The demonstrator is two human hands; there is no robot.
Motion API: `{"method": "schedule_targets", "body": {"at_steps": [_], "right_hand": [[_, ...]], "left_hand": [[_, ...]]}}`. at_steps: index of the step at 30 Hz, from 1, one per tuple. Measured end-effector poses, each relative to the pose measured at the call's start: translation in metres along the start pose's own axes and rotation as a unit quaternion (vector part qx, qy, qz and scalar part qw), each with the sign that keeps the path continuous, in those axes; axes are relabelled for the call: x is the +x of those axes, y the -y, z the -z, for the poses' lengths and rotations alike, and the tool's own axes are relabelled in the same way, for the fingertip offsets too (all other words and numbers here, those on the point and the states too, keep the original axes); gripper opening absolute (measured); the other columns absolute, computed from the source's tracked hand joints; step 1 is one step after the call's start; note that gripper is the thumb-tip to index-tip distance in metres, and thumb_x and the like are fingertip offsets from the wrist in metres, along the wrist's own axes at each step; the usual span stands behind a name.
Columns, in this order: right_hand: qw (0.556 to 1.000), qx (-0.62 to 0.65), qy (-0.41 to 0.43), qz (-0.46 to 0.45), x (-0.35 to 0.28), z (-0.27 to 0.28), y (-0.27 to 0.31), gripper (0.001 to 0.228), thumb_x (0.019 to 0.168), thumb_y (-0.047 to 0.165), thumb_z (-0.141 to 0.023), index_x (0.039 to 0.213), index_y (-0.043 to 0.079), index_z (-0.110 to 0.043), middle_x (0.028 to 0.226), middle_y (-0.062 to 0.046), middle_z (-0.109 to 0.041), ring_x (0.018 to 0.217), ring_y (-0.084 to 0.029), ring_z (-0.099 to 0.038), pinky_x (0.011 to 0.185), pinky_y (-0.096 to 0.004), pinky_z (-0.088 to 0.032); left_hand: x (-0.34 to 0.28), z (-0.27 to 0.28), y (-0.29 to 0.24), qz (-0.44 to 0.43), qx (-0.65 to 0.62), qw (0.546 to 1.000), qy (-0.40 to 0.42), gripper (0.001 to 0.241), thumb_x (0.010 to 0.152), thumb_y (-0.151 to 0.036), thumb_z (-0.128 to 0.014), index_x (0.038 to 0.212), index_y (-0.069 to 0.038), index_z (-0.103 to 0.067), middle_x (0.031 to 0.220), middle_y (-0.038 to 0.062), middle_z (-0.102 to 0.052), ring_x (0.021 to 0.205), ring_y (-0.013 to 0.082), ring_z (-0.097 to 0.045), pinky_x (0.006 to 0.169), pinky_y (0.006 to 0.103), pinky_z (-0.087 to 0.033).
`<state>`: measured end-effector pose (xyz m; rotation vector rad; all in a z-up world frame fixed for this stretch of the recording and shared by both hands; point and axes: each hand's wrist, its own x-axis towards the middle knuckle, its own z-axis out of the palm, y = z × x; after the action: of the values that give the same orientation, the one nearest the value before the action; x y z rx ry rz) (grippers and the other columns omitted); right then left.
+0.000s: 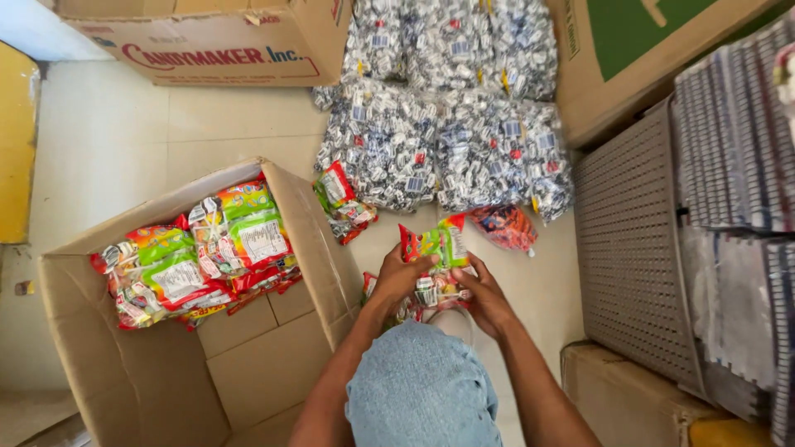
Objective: Packing small snack packets from the floor into a cardboard shipping box.
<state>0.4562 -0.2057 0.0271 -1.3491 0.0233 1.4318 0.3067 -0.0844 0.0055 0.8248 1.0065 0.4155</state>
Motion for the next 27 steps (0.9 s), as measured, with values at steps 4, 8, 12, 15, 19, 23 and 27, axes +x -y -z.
{"method": "schedule_targets", "body": {"at_steps": [4, 8, 12, 15, 19, 23, 27], "right_hand": [[0.993, -0.061, 0.098, 0.028, -0.005, 0.004, 0.033, 0.051, 0.089, 0.023, -0.075, 0.135, 0.005, -0.059, 0.115, -0.009, -0.073, 0.099, -0.018, -0.071, 0.087, -0.038, -0.060], [0.981, -0.145, 0.081, 0.098, -0.019, -0.026, 0.070, 0.050, 0.085, 0.018, -0.076, 0.131, 0.008, -0.061, 0.113, -0.006, -0.075, 0.096, -0.016, -0.073, 0.085, -0.038, -0.061], [0.962, -0.192, 0.155, 0.120, -0.018, -0.034, 0.104, 0.051, 0.085, 0.018, -0.077, 0.132, 0.006, -0.063, 0.115, -0.003, -0.075, 0.099, -0.014, -0.072, 0.088, -0.034, -0.059], [0.929, -0.301, 0.198, 0.087, -0.021, -0.058, 0.137, 0.050, 0.085, 0.017, -0.079, 0.130, 0.002, -0.064, 0.109, -0.007, -0.076, 0.094, -0.017, -0.070, 0.081, -0.038, -0.057], [0.824, -0.487, 0.249, 0.150, -0.051, -0.138, 0.171, 0.046, 0.083, 0.021, -0.081, 0.125, 0.004, -0.072, 0.109, -0.005, -0.079, 0.096, -0.012, -0.069, 0.089, -0.030, -0.055], [0.751, -0.585, 0.212, 0.220, -0.053, -0.202, 0.171, 0.047, 0.079, 0.028, -0.084, 0.120, 0.005, -0.076, 0.101, -0.004, -0.078, 0.088, -0.011, -0.064, 0.079, -0.031, -0.053], [0.692, -0.640, 0.183, 0.280, -0.045, -0.250, 0.162, 0.049, 0.083, 0.035, -0.082, 0.120, 0.004, -0.076, 0.095, -0.008, -0.076, 0.085, -0.015, -0.065, 0.077, -0.033, -0.054]], "left_hand": [[-0.021, -0.013, -0.031, -0.047, 0.001, 0.999, -0.009, 0.041, 0.085, -0.019, -0.081, 0.120, -0.002, -0.068, 0.105, 0.007, -0.076, 0.089, 0.0135, -0.071, 0.079, 0.0318, -0.059], [-0.021, -0.008, -0.035, -0.103, -0.041, 0.994, -0.015, 0.044, 0.092, -0.033, -0.077, 0.121, 0.000, -0.071, 0.105, 0.009, -0.074, 0.088, 0.0143, -0.066, 0.077, 0.0344, -0.056], [-0.049, 0.022, -0.077, -0.076, -0.142, 0.986, 0.037, 0.051, 0.094, -0.047, -0.069, 0.123, -0.005, -0.070, 0.111, 0.005, -0.075, 0.097, 0.0139, -0.071, 0.087, 0.0323, -0.058], [-0.078, 0.045, -0.113, -0.091, -0.274, 0.945, 0.151, 0.069, 0.095, -0.061, -0.061, 0.122, 0.002, -0.068, 0.112, 0.012, -0.076, 0.100, 0.0201, -0.073, 0.086, 0.0382, -0.059], [-0.119, 0.061, -0.148, -0.117, -0.133, 0.974, 0.139, 0.054, 0.089, -0.034, -0.073, 0.134, -0.007, -0.059, 0.124, 0.006, -0.070, 0.111, 0.0164, -0.069, 0.094, 0.0396, -0.057], [-0.114, 0.091, -0.130, -0.217, -0.174, 0.955, 0.105, 0.051, 0.093, -0.015, -0.076, 0.140, -0.003, -0.059, 0.129, 0.012, -0.070, 0.115, 0.0210, -0.069, 0.099, 0.0390, -0.056], [-0.125, 0.120, -0.128, -0.220, -0.297, 0.927, 0.058, 0.052, 0.092, -0.013, -0.074, 0.140, -0.008, -0.056, 0.126, 0.009, -0.069, 0.111, 0.0218, -0.068, 0.091, 0.0429, -0.058]]}}
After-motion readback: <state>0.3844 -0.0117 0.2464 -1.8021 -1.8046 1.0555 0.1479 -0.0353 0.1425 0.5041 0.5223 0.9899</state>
